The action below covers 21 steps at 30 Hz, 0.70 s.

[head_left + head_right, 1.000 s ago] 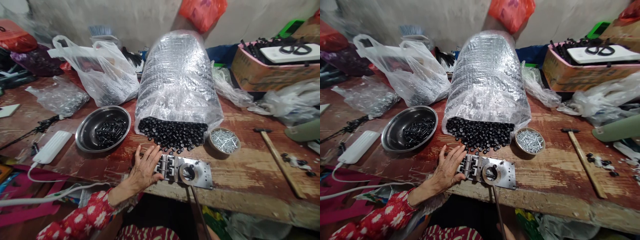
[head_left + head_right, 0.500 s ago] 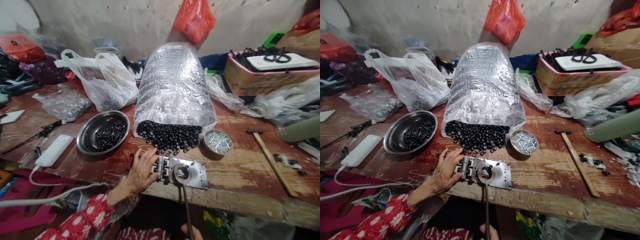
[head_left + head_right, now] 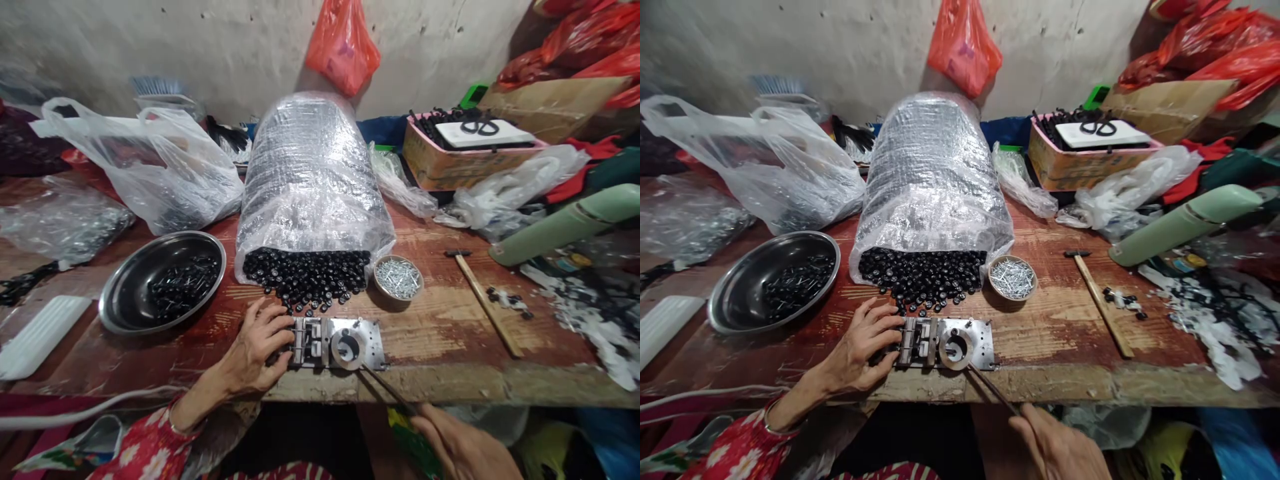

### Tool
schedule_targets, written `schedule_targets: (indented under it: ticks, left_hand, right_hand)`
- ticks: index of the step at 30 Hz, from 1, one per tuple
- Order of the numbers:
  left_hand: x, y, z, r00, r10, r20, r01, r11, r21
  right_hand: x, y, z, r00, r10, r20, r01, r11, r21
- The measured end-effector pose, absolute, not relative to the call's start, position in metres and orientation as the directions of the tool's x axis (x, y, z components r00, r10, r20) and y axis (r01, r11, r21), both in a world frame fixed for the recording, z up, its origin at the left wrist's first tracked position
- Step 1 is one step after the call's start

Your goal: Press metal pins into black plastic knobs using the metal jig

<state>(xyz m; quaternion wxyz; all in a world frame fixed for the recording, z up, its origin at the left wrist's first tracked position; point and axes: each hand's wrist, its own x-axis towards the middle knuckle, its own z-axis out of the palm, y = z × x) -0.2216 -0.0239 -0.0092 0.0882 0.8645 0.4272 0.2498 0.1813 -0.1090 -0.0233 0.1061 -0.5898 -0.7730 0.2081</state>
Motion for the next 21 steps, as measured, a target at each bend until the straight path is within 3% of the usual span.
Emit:
schedule_targets:
  ticks: [4, 10, 13, 17, 21]
  left_hand:
    - [-0.218, -0.019, -0.014, 0.527, 0.771, 0.358, 0.672, -0.636, 0.38]
    - [-0.211, -0.012, -0.007, 0.428, 0.773, 0.469, 0.594, -0.631, 0.499]
    - [-0.228, -0.01, 0.004, 0.28, 0.791, 0.544, 0.668, -0.568, 0.482]
    - [-0.282, -0.005, 0.017, -0.027, 0.771, 0.637, 0.907, -0.249, 0.341]
    - [-0.323, -0.005, 0.018, -0.201, 0.76, 0.617, 0.977, 0.114, 0.179]
  right_hand:
    - [0.183, -0.058, -0.018, -0.286, 0.958, 0.008, 0.911, 0.274, -0.309]
    - [0.156, -0.013, -0.023, -0.278, 0.953, 0.119, 0.906, 0.302, -0.295]
    - [0.15, -0.007, -0.031, -0.235, 0.956, 0.176, 0.917, 0.278, -0.286]
    - [0.155, -0.005, -0.039, -0.215, 0.946, 0.244, 0.925, 0.278, -0.261]
    - [0.156, -0.003, -0.041, -0.214, 0.933, 0.288, 0.925, 0.289, -0.246]
